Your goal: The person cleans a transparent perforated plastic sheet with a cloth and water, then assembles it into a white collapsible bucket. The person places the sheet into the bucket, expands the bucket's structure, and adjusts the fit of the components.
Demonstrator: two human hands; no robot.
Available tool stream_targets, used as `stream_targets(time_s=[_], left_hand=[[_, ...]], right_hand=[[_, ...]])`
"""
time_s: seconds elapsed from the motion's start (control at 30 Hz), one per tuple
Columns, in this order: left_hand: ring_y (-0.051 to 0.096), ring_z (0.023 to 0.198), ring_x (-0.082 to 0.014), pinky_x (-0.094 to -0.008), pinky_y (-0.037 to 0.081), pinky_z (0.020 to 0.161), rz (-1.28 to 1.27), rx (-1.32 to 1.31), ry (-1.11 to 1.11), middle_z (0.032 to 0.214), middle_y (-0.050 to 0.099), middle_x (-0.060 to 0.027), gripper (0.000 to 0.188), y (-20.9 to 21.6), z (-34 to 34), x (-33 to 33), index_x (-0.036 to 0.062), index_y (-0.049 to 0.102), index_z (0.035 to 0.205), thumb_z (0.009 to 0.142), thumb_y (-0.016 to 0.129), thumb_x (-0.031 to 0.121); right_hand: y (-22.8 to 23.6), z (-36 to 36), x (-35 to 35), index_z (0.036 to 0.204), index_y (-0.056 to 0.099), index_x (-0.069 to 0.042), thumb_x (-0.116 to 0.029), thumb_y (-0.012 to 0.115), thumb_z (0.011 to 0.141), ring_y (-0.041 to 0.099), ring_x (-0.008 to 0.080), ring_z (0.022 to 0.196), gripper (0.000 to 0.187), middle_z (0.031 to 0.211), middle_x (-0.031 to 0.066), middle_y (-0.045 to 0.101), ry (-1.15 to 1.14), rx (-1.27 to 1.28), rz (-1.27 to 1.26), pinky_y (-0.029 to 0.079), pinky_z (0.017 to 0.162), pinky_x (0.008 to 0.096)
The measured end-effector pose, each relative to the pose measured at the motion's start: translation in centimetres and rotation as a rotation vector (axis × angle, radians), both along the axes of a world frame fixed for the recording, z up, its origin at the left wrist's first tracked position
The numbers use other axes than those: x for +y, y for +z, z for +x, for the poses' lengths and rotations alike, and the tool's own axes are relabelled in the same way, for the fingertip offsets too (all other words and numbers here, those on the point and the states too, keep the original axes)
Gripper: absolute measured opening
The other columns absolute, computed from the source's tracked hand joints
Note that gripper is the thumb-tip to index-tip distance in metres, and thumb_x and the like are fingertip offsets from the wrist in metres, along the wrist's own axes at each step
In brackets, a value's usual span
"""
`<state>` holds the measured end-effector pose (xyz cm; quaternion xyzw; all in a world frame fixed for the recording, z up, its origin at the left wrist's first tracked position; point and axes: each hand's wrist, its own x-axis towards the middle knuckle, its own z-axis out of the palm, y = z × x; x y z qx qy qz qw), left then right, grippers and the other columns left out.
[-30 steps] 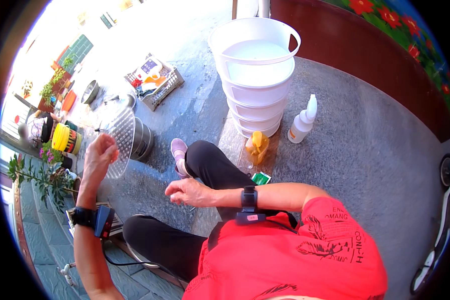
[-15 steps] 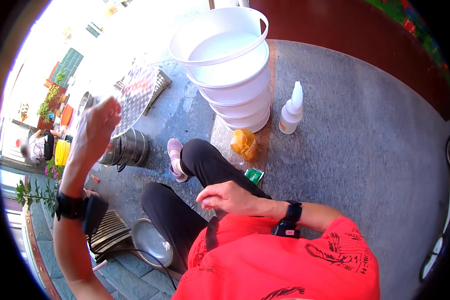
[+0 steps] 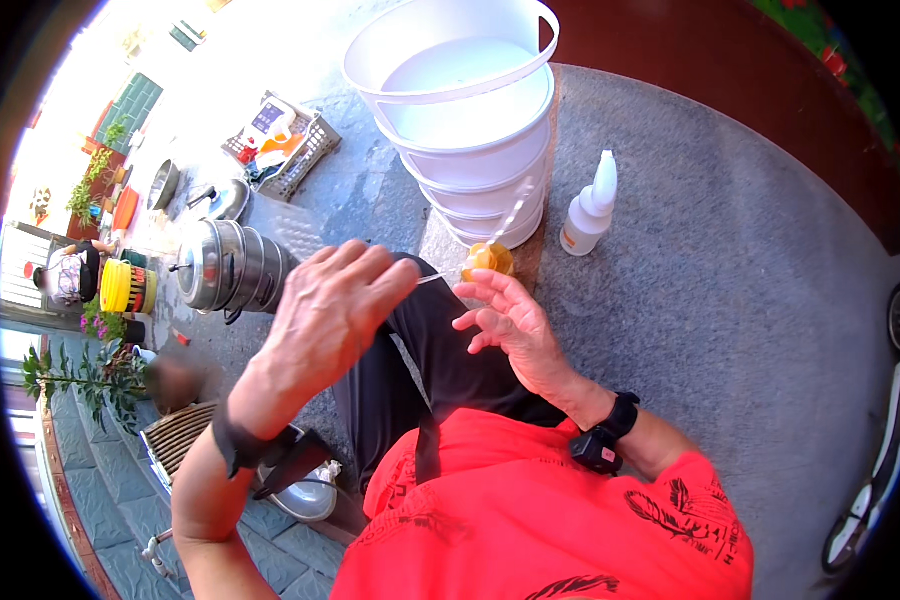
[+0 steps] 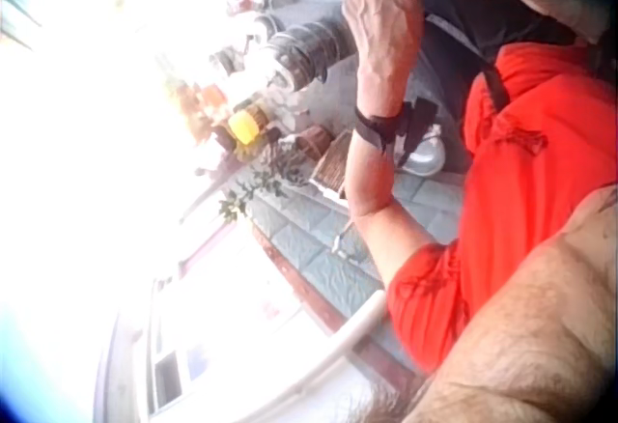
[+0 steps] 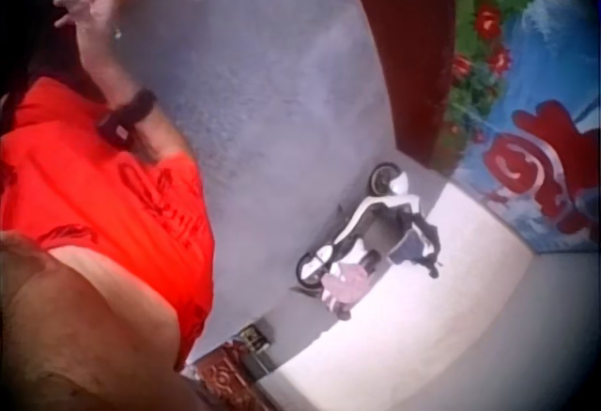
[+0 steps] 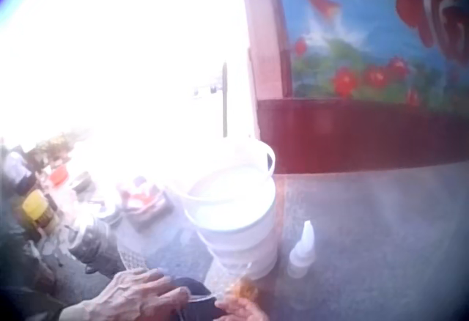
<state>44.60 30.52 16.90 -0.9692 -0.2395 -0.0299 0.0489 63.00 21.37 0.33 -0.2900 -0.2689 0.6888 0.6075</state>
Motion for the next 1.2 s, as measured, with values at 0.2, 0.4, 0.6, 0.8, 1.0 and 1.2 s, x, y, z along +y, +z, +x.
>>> stream_targets(time_s=[0.2, 0.4, 0.6, 0.8, 1.0, 1.2], left_hand=[[0.057, 0.082, -0.0237, -0.0365, 0.047, 0.069, -0.042, -0.147, -0.152, 0.081, 0.051, -0.0050, 0.022, -2.1, 5.2, 0.4, 0.0094, 0.055, 0.099, 0.077, 0.060, 0.011], [0.059, 0.079, -0.0256, -0.0373, 0.049, 0.066, 0.018, -0.246, -0.202, 0.081, 0.054, -0.0068, 0.022, 0.4, 6.6, 1.0, 0.0081, 0.057, 0.098, 0.077, 0.061, 0.007], [0.066, 0.077, -0.0290, -0.0404, 0.052, 0.062, 0.257, -0.580, -0.170, 0.086, 0.064, -0.0073, 0.015, 6.3, 7.3, 6.3, 0.0100, 0.058, 0.098, 0.085, 0.063, 0.006], [0.070, 0.085, -0.0277, -0.0381, 0.054, 0.076, 0.162, -0.434, 0.004, 0.095, 0.071, -0.0142, 0.017, 7.4, 9.1, 15.2, 0.0034, 0.064, 0.104, 0.091, 0.062, 0.013], [0.070, 0.078, -0.0272, -0.0388, 0.054, 0.072, 0.107, -0.239, 0.125, 0.082, 0.071, -0.0140, 0.011, 4.7, 13.1, 18.8, 0.0014, 0.067, 0.094, 0.086, 0.060, 0.007], [0.069, 0.076, -0.0261, -0.0373, 0.054, 0.071, 0.061, -0.248, 0.033, 0.081, 0.070, -0.0142, 0.009, 3.0, 14.3, 19.1, 0.0005, 0.067, 0.092, 0.088, 0.060, 0.006]], right_hand=[[0.1, 2.8, -0.1, 0.139, 0.038, -0.007, -0.028, 0.066, 0.094, 0.067, 0.0194, 0.093, 0.058, 0.130, 0.0099, 0.054, -0.199, 0.198, 0.010, 0.053, 0.066, 0.0249], [0.5, 4.6, -0.5, 0.135, 0.044, -0.005, -0.030, 0.067, 0.093, 0.067, 0.0165, 0.090, 0.054, 0.124, 0.0107, 0.059, -0.227, 0.101, 0.022, 0.054, 0.068, 0.0252], [-0.8, 4.2, -1.5, 0.123, 0.055, -0.005, -0.022, 0.067, 0.093, 0.066, 0.0159, 0.082, 0.037, 0.100, 0.0083, 0.066, -0.152, 0.020, -0.042, 0.052, 0.068, 0.0267], [-1.0, 2.9, -2.7, 0.120, 0.057, -0.005, -0.023, 0.064, 0.095, 0.064, 0.0143, 0.082, 0.032, 0.098, 0.0068, 0.066, -0.093, -0.024, -0.098, 0.050, 0.070, 0.0253], [-1.4, 3.2, -3.9, 0.119, 0.058, -0.003, -0.020, 0.062, 0.096, 0.064, 0.0136, 0.082, 0.029, 0.097, 0.0072, 0.066, -0.113, -0.083, -0.126, 0.050, 0.070, 0.0252], [-2.1, 3.5, -4.4, 0.118, 0.059, -0.003, -0.019, 0.061, 0.096, 0.064, 0.0132, 0.081, 0.027, 0.096, 0.0073, 0.067, -0.123, -0.133, -0.147, 0.051, 0.070, 0.0252]])
